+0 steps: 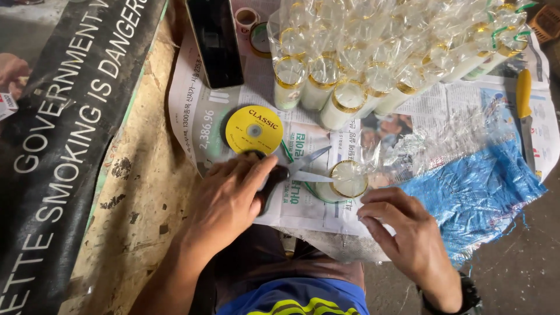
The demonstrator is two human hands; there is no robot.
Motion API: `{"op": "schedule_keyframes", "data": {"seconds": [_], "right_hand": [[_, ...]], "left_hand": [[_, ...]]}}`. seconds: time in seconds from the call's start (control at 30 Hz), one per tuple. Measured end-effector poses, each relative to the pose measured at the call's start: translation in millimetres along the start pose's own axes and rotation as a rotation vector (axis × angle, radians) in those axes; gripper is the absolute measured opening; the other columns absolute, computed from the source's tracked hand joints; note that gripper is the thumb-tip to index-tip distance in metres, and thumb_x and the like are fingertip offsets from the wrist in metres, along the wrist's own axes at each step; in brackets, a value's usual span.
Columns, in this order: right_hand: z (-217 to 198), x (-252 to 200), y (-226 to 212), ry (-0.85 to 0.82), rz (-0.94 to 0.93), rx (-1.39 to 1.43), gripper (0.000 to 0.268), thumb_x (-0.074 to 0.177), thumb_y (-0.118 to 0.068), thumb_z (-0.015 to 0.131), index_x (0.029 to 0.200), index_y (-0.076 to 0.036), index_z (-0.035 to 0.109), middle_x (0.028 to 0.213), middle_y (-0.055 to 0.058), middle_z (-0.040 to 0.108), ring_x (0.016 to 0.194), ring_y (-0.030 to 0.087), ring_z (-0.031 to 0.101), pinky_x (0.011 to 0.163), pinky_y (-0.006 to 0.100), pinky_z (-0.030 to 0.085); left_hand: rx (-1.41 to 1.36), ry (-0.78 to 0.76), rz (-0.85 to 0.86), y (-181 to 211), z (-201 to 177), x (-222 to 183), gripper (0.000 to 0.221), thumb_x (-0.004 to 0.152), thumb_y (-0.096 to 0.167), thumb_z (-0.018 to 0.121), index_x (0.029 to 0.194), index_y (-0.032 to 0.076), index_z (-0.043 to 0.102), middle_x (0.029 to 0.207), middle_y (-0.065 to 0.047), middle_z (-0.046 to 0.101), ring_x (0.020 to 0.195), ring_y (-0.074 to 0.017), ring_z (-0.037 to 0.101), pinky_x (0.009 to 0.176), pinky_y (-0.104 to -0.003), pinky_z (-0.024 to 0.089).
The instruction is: Wrapping small jars in individual plastic bags and securing the tops with green string.
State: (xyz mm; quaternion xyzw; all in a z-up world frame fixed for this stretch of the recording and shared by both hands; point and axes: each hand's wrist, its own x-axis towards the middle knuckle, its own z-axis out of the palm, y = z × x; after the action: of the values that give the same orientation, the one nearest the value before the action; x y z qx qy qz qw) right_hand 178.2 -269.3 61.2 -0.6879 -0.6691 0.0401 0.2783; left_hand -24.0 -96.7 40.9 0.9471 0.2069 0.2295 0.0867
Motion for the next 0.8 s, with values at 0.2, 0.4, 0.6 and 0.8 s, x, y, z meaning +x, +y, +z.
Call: {"op": "schedule_keyframes", "data": {"seconds": [0.2, 0.4, 0.6, 0.8], "right_hand": [[11.8, -2.2, 6.1, -0.119, 0.335, 0.435, 0.014, 0.079, -0.011, 0.052, 0.089, -0.007, 0.061, 0.085, 0.002, 0.069, 0.061, 0.011, 0.069, 0.046, 0.020, 0.049], [24.0, -6.2, 13.5, -0.022, 0.317, 0.877, 0.012, 0.082, -0.014, 0.050, 0.085, -0.004, 0.055, 0.079, 0.008, 0.065, 0.057, 0.013, 0.058, 0.057, 0.022, 0.049], [33.1, -9.0, 5.3, 0.117, 0.367, 0.965, 0.008, 0.079, -0.010, 0.055, 0.080, -0.003, 0.057, 0.075, 0.010, 0.064, 0.059, 0.012, 0.054, 0.055, 0.022, 0.047], [24.7, -12.5, -4.7, 0.205, 0.453, 0.929, 0.005, 0.078, -0.011, 0.057, 0.078, -0.006, 0.058, 0.072, 0.009, 0.063, 0.064, 0.013, 0.057, 0.054, 0.022, 0.046]], "left_hand": [[-0.705, -0.585, 0.081, -0.1, -13.1, -0.2, 0.053, 0.061, 0.016, 0.075, 0.107, 0.011, 0.050, 0.078, -0.002, 0.069, 0.062, -0.0126, 0.067, 0.047, -0.025, 0.049], [-0.999, -0.881, -0.039, -3.6, -12.8, 6.1, 0.038, 0.069, 0.011, 0.067, 0.103, 0.004, 0.051, 0.090, -0.008, 0.068, 0.074, -0.0124, 0.069, 0.060, -0.022, 0.059], [-1.057, -1.007, -0.064, -4.4, -8.9, 15.0, 0.040, 0.069, 0.014, 0.066, 0.103, 0.003, 0.050, 0.094, -0.013, 0.066, 0.081, -0.0191, 0.068, 0.064, -0.028, 0.060], [-1.096, -1.039, -0.033, 2.4, -6.6, 26.1, 0.034, 0.070, 0.018, 0.064, 0.098, 0.003, 0.050, 0.095, -0.015, 0.066, 0.080, -0.0184, 0.068, 0.066, -0.026, 0.058]]}}
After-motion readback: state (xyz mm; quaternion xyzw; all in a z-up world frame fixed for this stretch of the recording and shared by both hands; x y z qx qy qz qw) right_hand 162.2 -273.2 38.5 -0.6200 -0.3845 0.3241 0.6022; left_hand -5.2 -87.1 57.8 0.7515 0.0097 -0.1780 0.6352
